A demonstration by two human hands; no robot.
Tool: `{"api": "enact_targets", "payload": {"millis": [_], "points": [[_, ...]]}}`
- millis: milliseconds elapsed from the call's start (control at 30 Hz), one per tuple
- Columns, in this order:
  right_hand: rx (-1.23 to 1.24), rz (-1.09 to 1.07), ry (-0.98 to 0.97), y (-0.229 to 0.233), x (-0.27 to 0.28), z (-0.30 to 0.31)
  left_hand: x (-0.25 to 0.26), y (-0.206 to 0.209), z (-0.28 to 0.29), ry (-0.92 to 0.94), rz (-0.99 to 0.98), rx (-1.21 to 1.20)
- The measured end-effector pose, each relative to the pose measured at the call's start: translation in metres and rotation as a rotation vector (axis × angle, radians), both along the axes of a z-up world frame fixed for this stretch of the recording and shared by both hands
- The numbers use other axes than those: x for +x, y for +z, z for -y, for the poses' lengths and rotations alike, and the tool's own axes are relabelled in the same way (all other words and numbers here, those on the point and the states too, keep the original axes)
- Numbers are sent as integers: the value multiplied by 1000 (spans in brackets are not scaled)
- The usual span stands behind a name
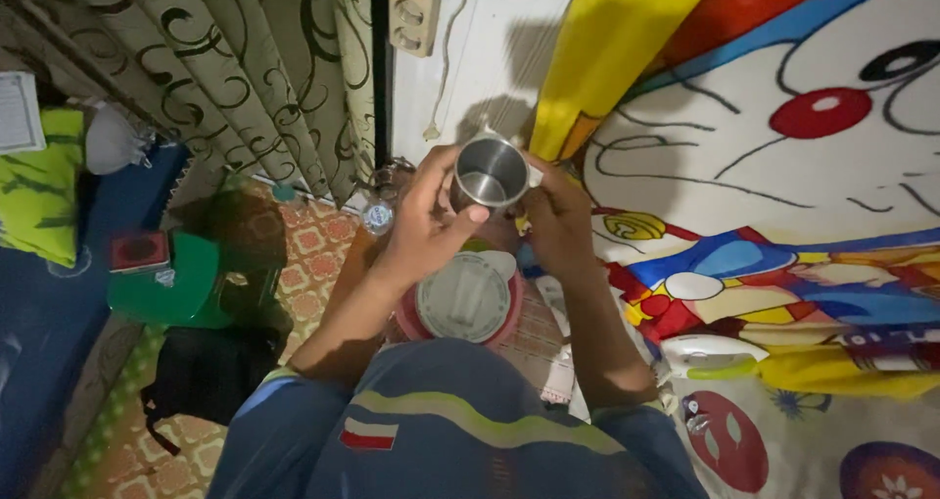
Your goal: The person wipes a clear glass tumbler and then a metal cup with a white paper towel. They hold each item in one hand and rub the surface with the other, rotating the items to cover different sides.
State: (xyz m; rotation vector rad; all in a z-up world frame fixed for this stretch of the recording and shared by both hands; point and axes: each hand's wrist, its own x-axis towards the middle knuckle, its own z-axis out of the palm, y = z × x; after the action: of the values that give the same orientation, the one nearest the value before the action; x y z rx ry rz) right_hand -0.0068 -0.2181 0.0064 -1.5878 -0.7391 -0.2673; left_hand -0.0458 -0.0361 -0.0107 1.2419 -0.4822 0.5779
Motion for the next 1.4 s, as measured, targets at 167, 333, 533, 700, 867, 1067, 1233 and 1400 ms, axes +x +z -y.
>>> {"api": "enact_targets", "payload": {"millis": [167,333,533,700,867,1067,1233,1400], "points": [[127,-405,57,8,-1,1,2,7,4,167,49,243],[118,-389,-116,-10,1,7,8,9,15,241,59,206],[-57,-224,-303,-25,-33,-18,18,-6,20,316,29,157],[-55,-113,-253,4,-49,-33,13,3,24,340,17,65],[-80,-281,-335,9,-45,-30,10,25,23,262,21,-3],[-99,-195,-278,-8,-59,-26,7,36,24,332,-23,13],[-51,-311,-336,-26,-45,-20,-2,18,35,134,-95,-81],[95,-304,-428,-13,-34,-17,2,-1,42,104,-73,-225]]}}
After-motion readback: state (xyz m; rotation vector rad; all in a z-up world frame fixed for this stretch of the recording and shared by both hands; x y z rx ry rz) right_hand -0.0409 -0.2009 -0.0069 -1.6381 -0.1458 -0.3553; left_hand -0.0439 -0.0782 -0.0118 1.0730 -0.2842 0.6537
